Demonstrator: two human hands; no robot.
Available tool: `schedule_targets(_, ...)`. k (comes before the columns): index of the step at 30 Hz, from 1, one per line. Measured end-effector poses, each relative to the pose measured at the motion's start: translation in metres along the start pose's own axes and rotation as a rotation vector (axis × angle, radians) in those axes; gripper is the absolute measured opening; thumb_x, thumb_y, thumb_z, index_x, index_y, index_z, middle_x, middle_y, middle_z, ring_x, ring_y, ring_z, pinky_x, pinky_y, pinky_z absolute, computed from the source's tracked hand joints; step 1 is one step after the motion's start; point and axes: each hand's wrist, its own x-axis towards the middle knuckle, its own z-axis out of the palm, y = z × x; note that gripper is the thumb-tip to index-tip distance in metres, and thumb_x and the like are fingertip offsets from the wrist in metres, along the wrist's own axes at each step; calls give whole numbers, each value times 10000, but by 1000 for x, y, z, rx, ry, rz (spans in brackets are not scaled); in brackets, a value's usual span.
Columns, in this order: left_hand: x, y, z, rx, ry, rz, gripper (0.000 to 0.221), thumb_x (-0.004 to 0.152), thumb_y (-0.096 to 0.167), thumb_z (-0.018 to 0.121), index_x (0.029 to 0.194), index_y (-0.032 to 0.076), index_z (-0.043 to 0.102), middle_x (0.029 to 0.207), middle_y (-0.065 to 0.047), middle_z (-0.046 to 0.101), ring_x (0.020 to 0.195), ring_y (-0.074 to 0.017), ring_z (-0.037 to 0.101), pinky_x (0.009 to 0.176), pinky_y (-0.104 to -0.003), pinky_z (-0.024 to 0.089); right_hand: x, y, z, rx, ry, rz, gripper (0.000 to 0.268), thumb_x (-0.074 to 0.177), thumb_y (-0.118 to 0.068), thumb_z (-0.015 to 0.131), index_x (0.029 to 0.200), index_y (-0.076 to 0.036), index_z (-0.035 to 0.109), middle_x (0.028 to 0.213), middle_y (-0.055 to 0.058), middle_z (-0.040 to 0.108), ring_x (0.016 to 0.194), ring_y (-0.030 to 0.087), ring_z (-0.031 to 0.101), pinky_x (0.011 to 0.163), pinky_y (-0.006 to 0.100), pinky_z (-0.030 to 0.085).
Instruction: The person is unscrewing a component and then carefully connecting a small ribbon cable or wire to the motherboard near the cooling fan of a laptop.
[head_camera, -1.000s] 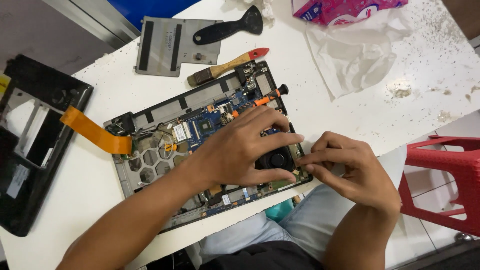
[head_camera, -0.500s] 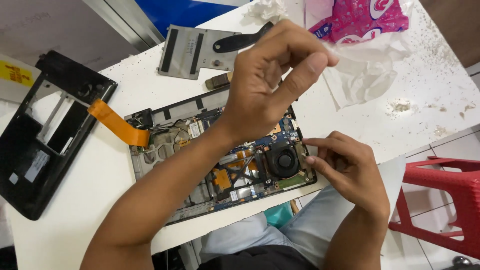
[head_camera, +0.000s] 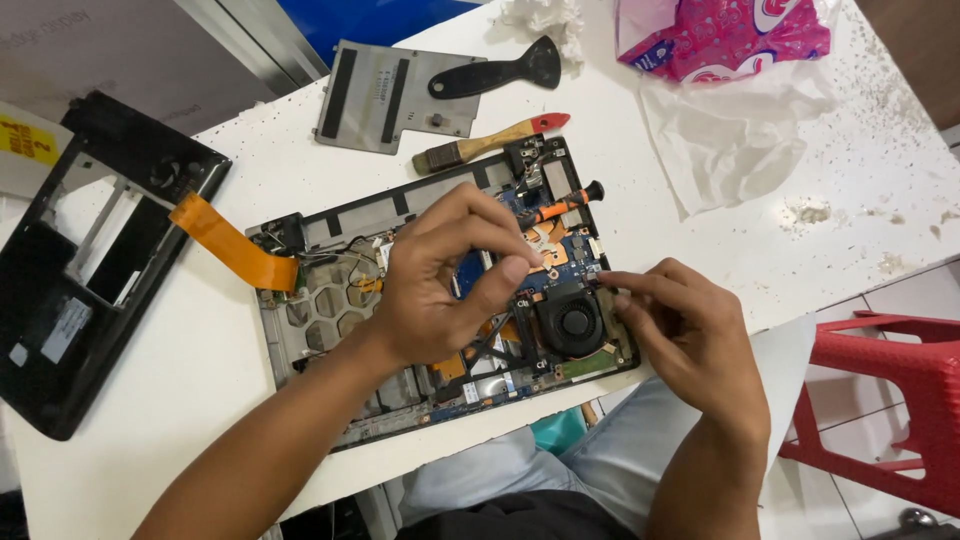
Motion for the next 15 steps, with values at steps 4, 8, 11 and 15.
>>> schedule_targets(4,-6,-1,1,119,-119,-25,134,1081,167,677,1085,61,758,1059,-102,644,964,-243,673,871,-372,589,0,1,0,-8,-36,-1,326,984,-70,764,1304,-102,814,828,-7,540,614,91,429,581,250,374)
schedule_targets(8,-10,-8,14,343,-315,-48,182,1060,195,702,1136,42,766,1015,-85,619,979,-272,642,1021,-497,521,0,3,-2,36,-40,25,283,953,-44,781,1229,-85,829,833,8,543,620,98,435,590,257,383)
schedule_targets(11,-10,-15,24,582,-391,-55,246,1036,248,721,1176,49,764,1090,-112,611,992,-312,600,881,-471,469,0,4,-1,15,-37,26,270,946,-47,781,1210,-79,832,802,3,504,621,104,423,600,261,379)
schedule_targets(15,-9,-19,33,643,-422,-70,265,1027,244,742,1177,31,791,1050,-104,635,982,-281,581,854,-450,466,2,4,-1,32,-40,16,276,946,-75,784,1220,-66,825,820,8,522,610,95,427,591,245,383)
